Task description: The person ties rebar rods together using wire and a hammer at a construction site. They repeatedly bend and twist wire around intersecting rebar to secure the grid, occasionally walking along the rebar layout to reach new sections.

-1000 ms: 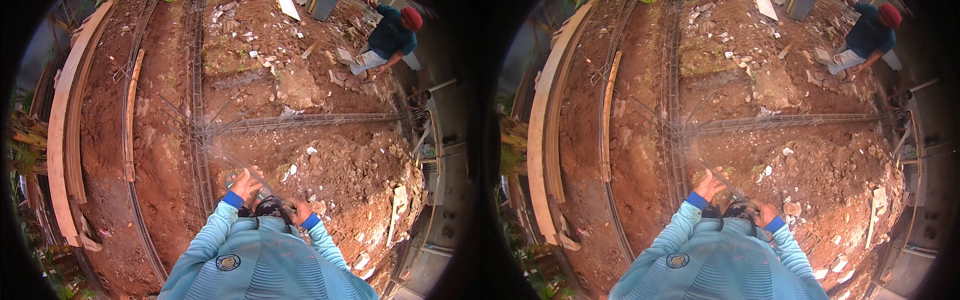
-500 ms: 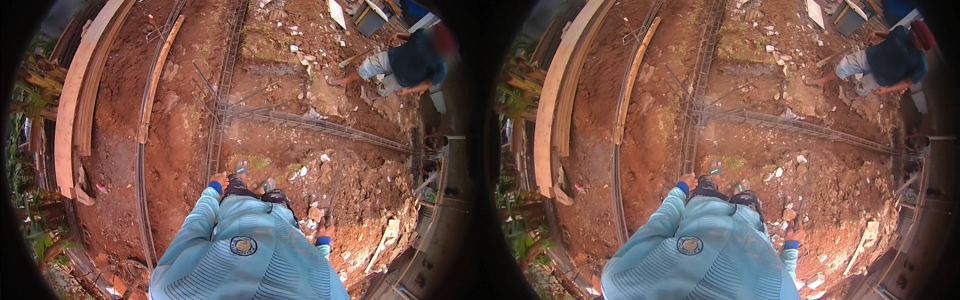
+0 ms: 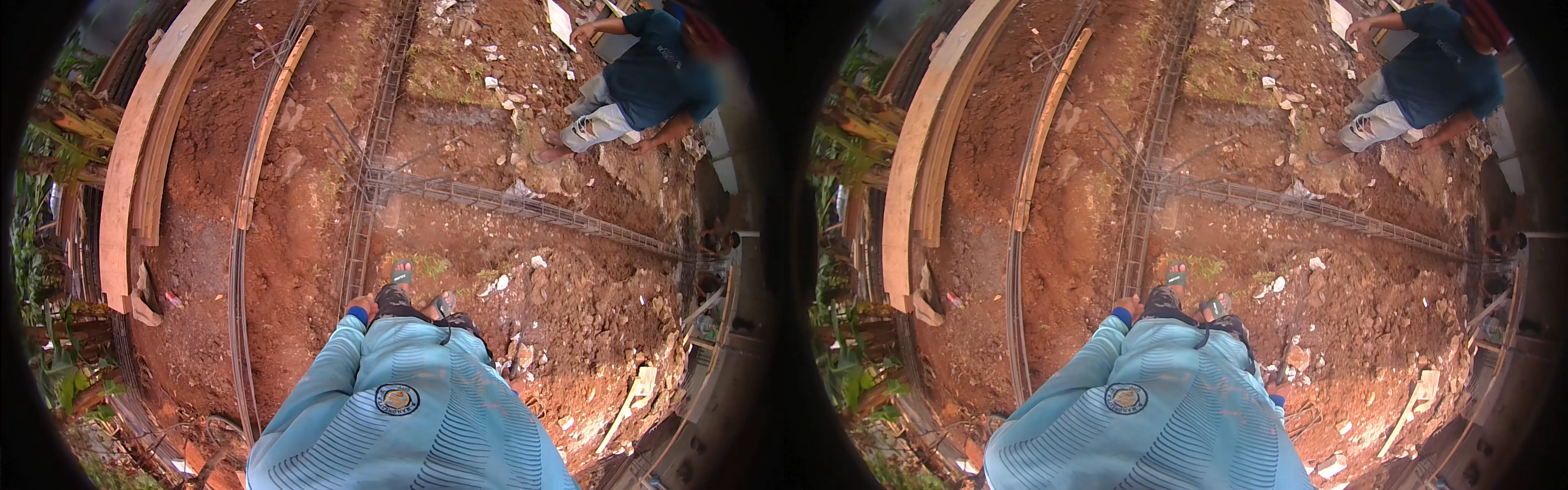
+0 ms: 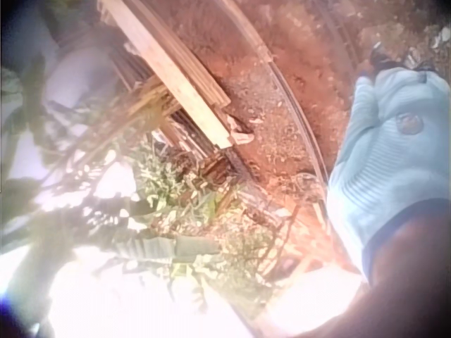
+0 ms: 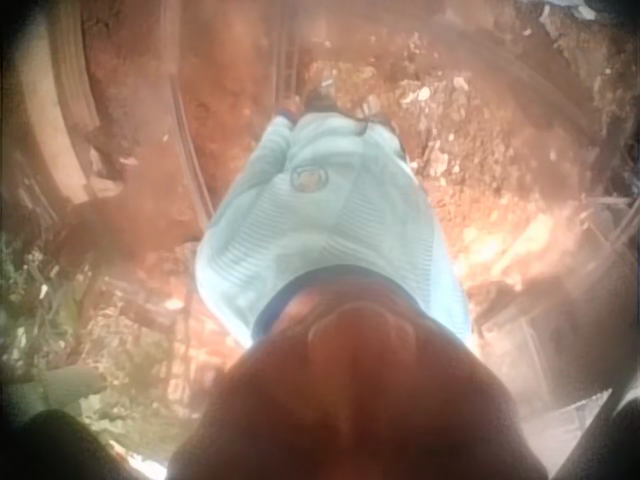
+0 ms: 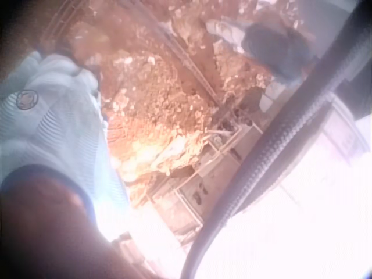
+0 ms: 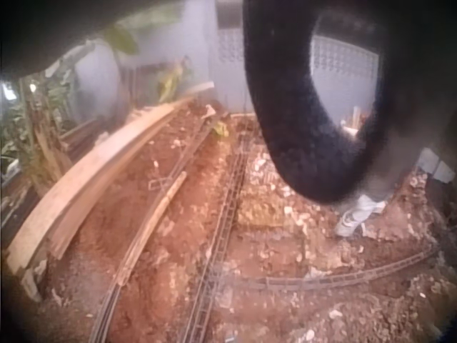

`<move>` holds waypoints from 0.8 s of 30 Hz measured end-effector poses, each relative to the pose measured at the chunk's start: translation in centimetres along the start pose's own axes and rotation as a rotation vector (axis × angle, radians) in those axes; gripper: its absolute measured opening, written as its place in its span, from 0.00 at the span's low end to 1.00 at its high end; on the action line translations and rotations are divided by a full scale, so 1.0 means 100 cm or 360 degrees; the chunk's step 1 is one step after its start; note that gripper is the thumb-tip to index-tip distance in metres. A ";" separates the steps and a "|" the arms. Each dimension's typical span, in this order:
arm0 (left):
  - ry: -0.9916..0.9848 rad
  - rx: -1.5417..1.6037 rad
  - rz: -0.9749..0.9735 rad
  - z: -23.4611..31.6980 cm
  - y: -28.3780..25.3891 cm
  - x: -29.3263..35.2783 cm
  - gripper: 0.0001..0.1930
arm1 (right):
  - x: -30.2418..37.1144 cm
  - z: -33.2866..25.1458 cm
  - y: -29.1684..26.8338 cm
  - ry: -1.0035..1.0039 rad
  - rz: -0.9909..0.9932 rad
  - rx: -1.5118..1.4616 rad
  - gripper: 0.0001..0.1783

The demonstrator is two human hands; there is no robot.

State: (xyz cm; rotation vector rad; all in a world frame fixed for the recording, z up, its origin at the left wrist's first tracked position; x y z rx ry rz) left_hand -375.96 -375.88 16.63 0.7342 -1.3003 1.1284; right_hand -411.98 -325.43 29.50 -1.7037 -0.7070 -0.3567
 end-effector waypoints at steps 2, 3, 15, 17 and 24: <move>0.0030 -0.0038 -0.0036 0.010 -0.005 0.000 0.18 | 0.006 0.005 0.011 0.0059 0.0022 0.0017 0.20; -0.0004 -0.0022 -0.0053 0.013 -0.005 0.000 0.18 | 0.009 0.007 0.012 0.0088 0.0061 0.0008 0.21; -0.0052 -0.0392 -0.0067 0.076 -0.036 -0.022 0.17 | 0.053 -0.023 -0.009 0.0398 0.0968 -0.0549 0.16; -0.0014 -0.0491 -0.0031 0.101 -0.071 -0.025 0.17 | 0.063 -0.079 -0.030 0.0402 0.0986 -0.0623 0.14; 0.0243 -0.0774 -0.0169 0.141 -0.032 0.026 0.15 | 0.079 0.063 0.024 0.0870 0.1201 -0.0757 0.20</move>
Point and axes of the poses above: each hand's wrist, its own x-axis away from the middle knuckle, its own y-axis out of the palm, z = x × y, the point moved 10 cm from there along -x, towards the middle knuckle, and after that the axes turned 12 degrees about -y, right-handed, at the moved point
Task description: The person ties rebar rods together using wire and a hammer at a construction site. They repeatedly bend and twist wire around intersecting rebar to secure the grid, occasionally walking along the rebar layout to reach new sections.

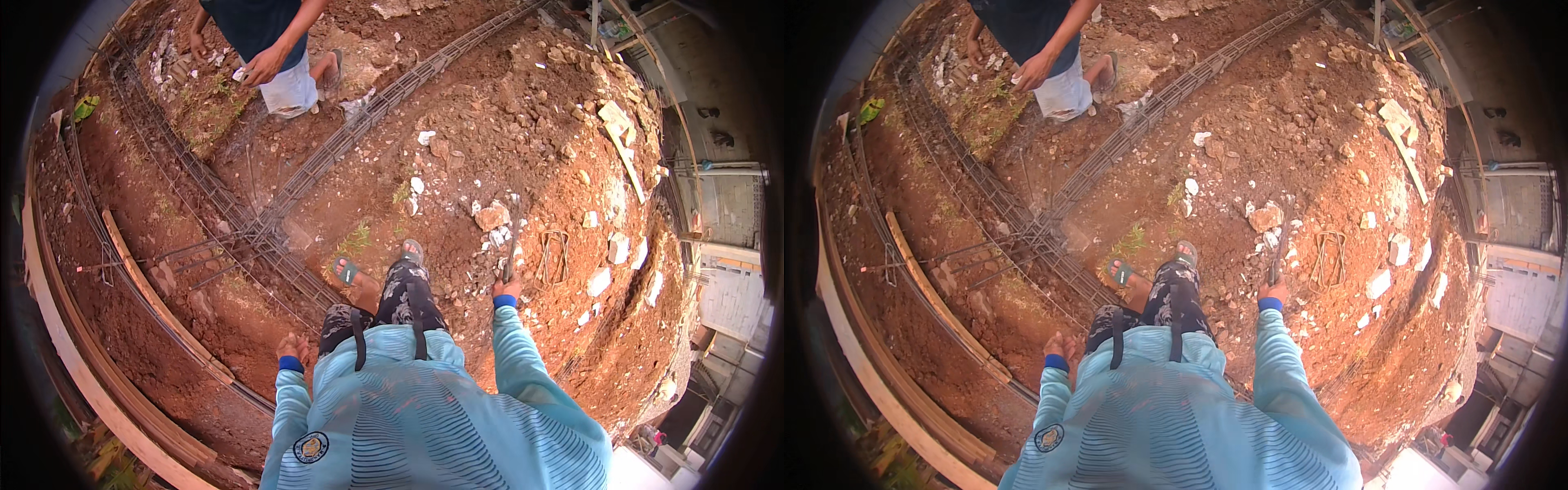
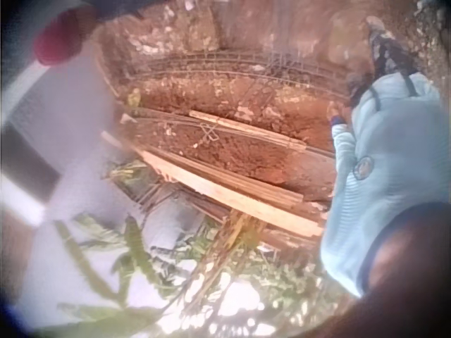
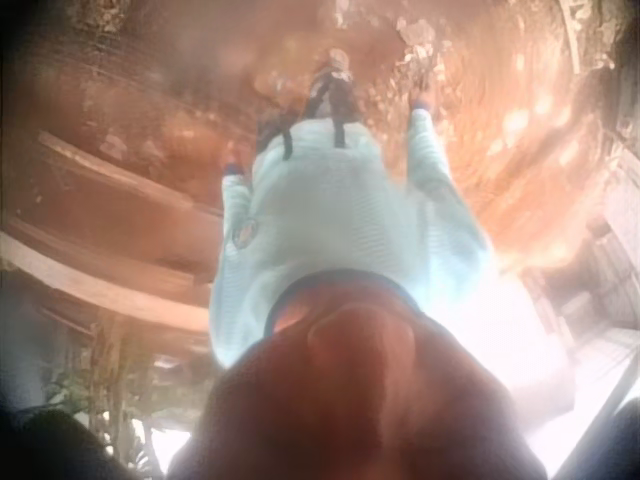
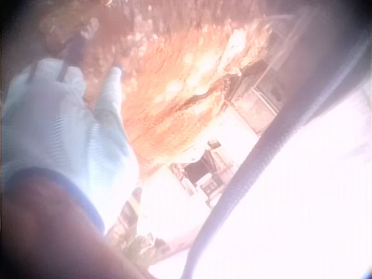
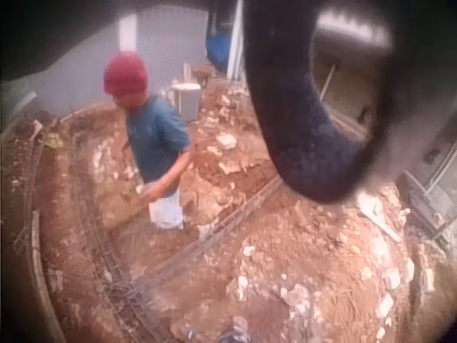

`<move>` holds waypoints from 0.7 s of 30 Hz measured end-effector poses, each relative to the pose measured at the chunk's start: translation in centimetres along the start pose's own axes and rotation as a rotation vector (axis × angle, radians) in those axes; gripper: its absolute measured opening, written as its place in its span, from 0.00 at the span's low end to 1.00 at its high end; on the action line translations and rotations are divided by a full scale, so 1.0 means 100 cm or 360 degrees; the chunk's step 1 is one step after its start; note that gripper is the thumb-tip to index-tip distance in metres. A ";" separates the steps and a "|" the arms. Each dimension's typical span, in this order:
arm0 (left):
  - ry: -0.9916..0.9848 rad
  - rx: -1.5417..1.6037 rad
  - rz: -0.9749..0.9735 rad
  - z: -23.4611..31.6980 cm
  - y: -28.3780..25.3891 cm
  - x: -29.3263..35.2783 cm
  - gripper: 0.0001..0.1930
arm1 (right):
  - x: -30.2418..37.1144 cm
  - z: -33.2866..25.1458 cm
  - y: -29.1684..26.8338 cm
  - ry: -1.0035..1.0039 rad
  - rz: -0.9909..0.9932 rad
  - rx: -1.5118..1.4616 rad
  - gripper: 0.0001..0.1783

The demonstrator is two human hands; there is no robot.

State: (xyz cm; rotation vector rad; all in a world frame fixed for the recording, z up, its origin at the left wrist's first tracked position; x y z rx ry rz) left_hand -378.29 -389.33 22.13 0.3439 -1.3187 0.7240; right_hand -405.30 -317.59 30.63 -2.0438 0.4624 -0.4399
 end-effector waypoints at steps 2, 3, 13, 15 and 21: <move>0.0084 -0.0071 0.0028 0.009 -0.009 0.023 0.15 | -0.015 -0.013 -0.005 -0.0110 0.0134 0.0116 0.18; 0.0130 -0.0188 -0.0024 0.015 0.003 0.035 0.14 | -0.027 0.006 -0.010 -0.0224 0.0293 0.0172 0.14; 0.0186 -0.1411 0.0410 -0.032 0.027 0.091 0.18 | -0.181 0.207 0.115 0.0440 -0.0079 0.0871 0.29; 0.0103 -0.1308 0.0479 -0.048 0.023 0.086 0.15 | -0.224 0.262 0.147 0.0273 -0.0149 0.0945 0.30; -0.0038 -0.1360 0.0681 -0.033 0.074 0.093 0.19 | -0.294 0.326 0.209 0.0409 -0.0301 0.1225 0.38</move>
Point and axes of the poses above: each hand's wrist, its own x-axis away from the middle knuckle, its own y-axis out of the palm, z = x × y, the point moved 10 cm from there along -x, towards the middle knuckle, and after that the axes turned 12 degrees about -y, right-handed, at the moved point
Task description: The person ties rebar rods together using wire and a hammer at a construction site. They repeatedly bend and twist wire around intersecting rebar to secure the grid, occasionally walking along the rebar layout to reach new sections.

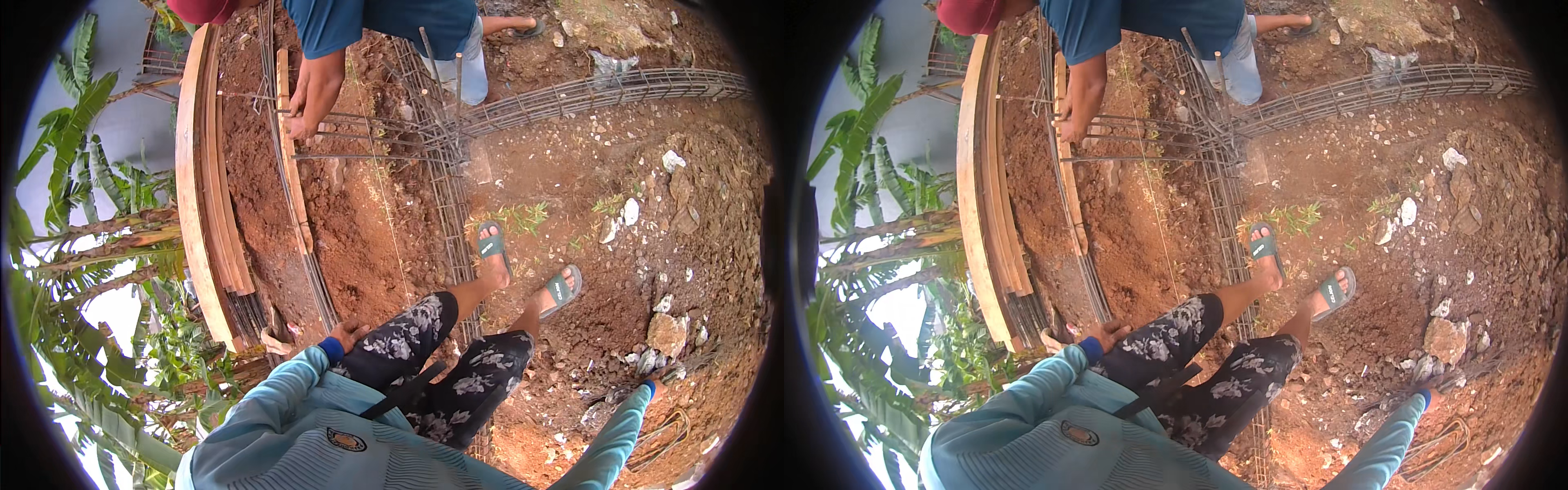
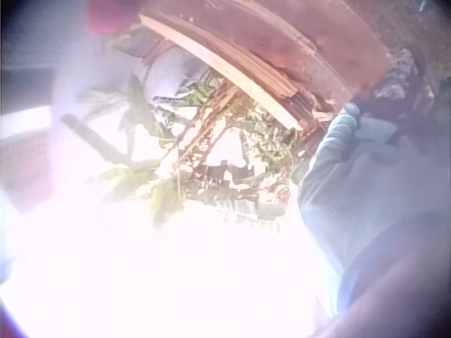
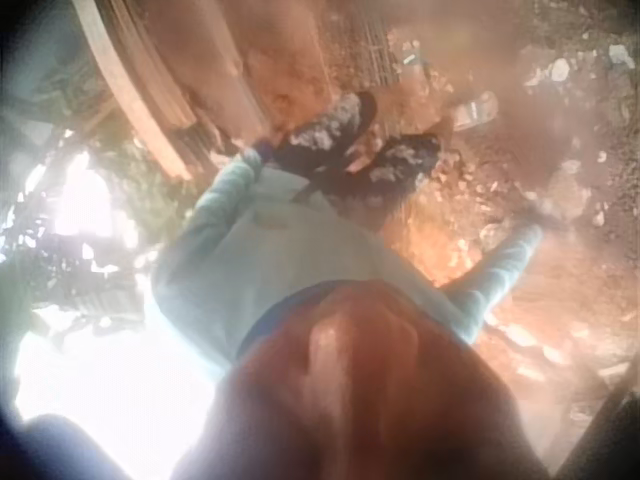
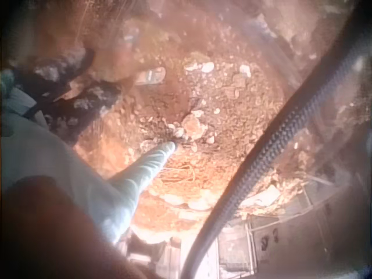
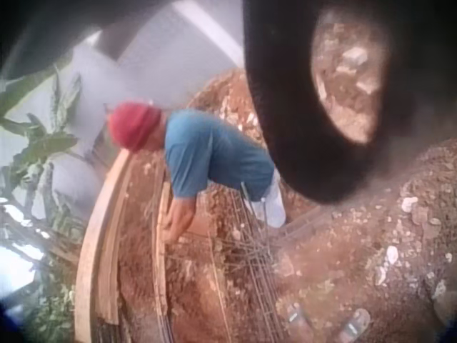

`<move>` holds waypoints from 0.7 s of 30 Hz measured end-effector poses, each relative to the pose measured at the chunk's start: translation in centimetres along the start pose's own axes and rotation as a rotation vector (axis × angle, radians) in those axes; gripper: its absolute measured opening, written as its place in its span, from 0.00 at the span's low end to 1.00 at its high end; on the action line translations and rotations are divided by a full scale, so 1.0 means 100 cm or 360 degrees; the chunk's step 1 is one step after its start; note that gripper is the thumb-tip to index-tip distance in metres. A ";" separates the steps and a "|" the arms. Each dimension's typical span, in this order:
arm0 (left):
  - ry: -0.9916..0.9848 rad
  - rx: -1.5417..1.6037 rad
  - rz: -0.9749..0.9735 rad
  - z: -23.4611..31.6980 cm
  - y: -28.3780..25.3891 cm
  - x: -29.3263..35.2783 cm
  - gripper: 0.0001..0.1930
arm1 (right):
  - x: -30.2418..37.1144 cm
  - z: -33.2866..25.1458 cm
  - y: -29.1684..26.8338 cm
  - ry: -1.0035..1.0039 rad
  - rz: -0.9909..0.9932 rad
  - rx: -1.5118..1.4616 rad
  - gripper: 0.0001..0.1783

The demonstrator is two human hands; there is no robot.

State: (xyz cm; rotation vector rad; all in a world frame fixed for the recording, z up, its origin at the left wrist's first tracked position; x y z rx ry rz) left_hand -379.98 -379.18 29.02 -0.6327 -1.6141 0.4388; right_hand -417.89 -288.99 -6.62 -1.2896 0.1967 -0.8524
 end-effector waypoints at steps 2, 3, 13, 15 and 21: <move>-0.0095 -0.0013 -0.0057 -0.022 0.003 -0.001 0.20 | 0.009 -0.008 -0.009 0.0046 -0.0029 0.0041 0.38; -0.0159 -0.0031 -0.0041 -0.078 0.009 0.000 0.20 | 0.015 -0.029 -0.002 -0.0004 -0.0072 0.0091 0.38; -0.0130 0.0649 -0.0354 -0.089 0.048 -0.042 0.19 | -0.008 -0.047 -0.084 0.0128 -0.0090 0.0145 0.43; -0.0307 0.1031 -0.0333 -0.093 0.047 -0.057 0.19 | -0.012 -0.074 -0.111 -0.0248 0.0240 0.0214 0.44; -0.0237 0.1587 0.0081 -0.037 -0.046 -0.132 0.20 | 0.198 -0.301 -0.112 -0.1495 -0.0635 -0.1537 0.16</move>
Point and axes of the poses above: each hand's wrist, its own x-axis away from the middle knuckle, its own y-axis out of the palm, z = x × y, the point moved 10 cm from there along -x, towards the middle knuckle, and after that the axes turned 12 degrees about -y, right-handed, at the moved point
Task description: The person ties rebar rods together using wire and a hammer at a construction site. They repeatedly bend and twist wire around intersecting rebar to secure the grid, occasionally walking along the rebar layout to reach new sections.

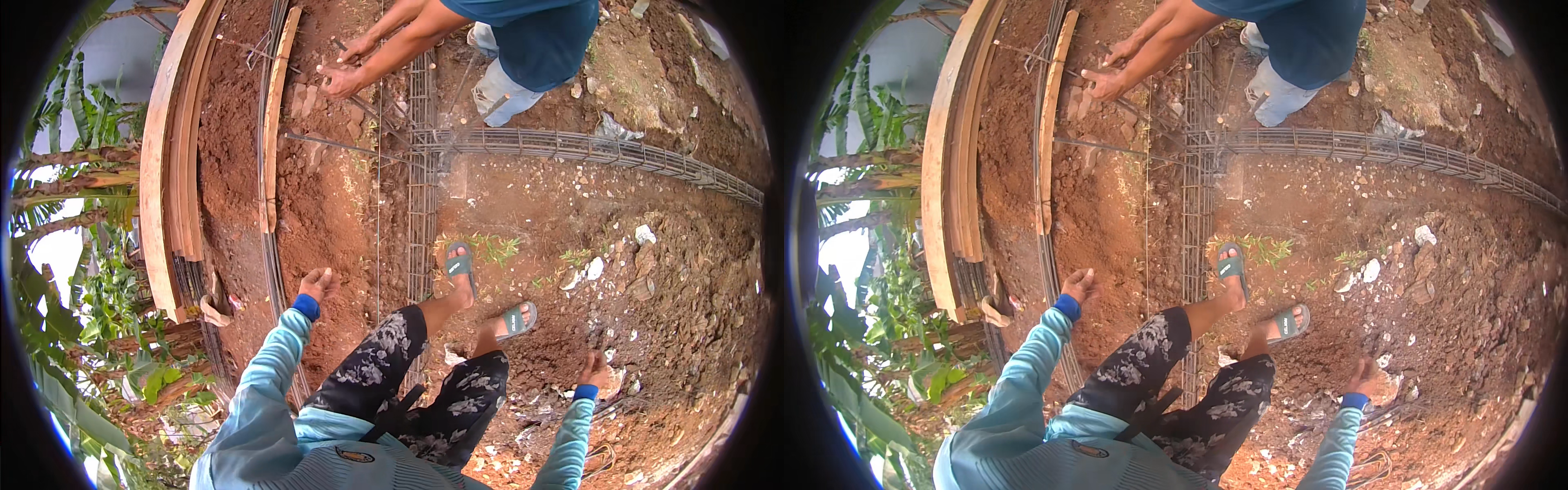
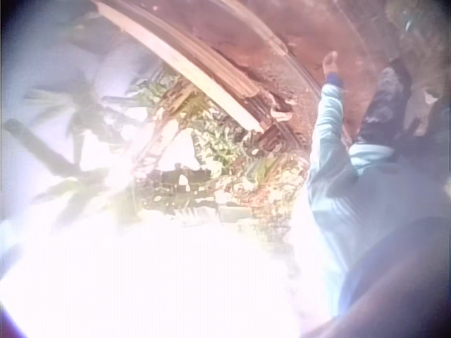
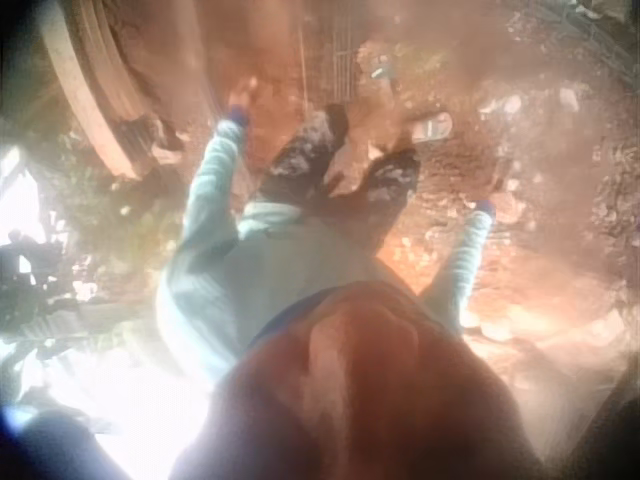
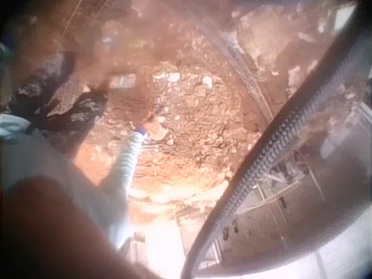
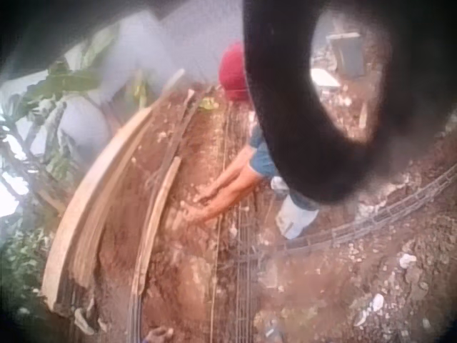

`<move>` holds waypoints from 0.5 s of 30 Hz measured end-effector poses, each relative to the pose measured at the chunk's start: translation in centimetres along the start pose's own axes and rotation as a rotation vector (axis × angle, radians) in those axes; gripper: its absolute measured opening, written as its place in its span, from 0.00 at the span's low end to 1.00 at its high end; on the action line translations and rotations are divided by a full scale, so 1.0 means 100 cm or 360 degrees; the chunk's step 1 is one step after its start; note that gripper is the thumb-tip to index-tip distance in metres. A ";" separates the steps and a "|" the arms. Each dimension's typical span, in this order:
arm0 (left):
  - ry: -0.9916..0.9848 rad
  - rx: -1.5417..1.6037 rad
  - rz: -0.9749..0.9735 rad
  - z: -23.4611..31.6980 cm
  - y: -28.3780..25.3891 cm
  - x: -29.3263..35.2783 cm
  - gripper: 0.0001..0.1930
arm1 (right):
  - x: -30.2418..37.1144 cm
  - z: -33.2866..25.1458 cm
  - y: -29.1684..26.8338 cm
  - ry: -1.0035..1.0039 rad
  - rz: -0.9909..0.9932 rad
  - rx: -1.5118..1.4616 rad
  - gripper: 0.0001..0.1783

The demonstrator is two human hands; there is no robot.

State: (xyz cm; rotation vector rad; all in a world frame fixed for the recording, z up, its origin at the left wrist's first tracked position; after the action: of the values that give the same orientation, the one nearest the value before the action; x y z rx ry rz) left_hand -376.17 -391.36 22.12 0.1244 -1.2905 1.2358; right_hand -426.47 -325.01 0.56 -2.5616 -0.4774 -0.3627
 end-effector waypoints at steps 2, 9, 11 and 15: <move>0.0117 0.0288 0.0053 0.046 -0.004 -0.028 0.21 | -0.009 -0.116 0.120 -0.0101 -0.0522 -0.0071 0.11; 0.0879 0.0821 0.0384 0.174 -0.029 -0.143 0.38 | 0.052 -0.550 0.473 -0.1083 -0.1666 -0.0352 0.25; 0.0986 0.0942 0.0431 0.221 -0.008 -0.148 0.43 | 0.054 -0.602 0.557 -0.1245 -0.1753 -0.0287 0.35; 0.1178 0.0755 0.0570 0.258 -0.007 -0.183 0.44 | 0.063 -0.665 0.701 -0.1804 -0.1726 0.0017 0.52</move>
State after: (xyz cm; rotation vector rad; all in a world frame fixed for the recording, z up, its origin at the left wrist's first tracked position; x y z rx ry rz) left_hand -388.44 -420.24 17.88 -0.2222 -0.3717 1.6678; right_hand -403.67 -414.96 28.32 -1.9994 -2.2026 0.8147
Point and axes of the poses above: each hand's wrist, its own x-axis away from the middle knuckle, its own y-axis out of the palm, z = x × y, the point moved 10 cm from there along -x, towards the middle knuckle, and after that the axes turned 12 degrees about -y, right-handed, at the moved point
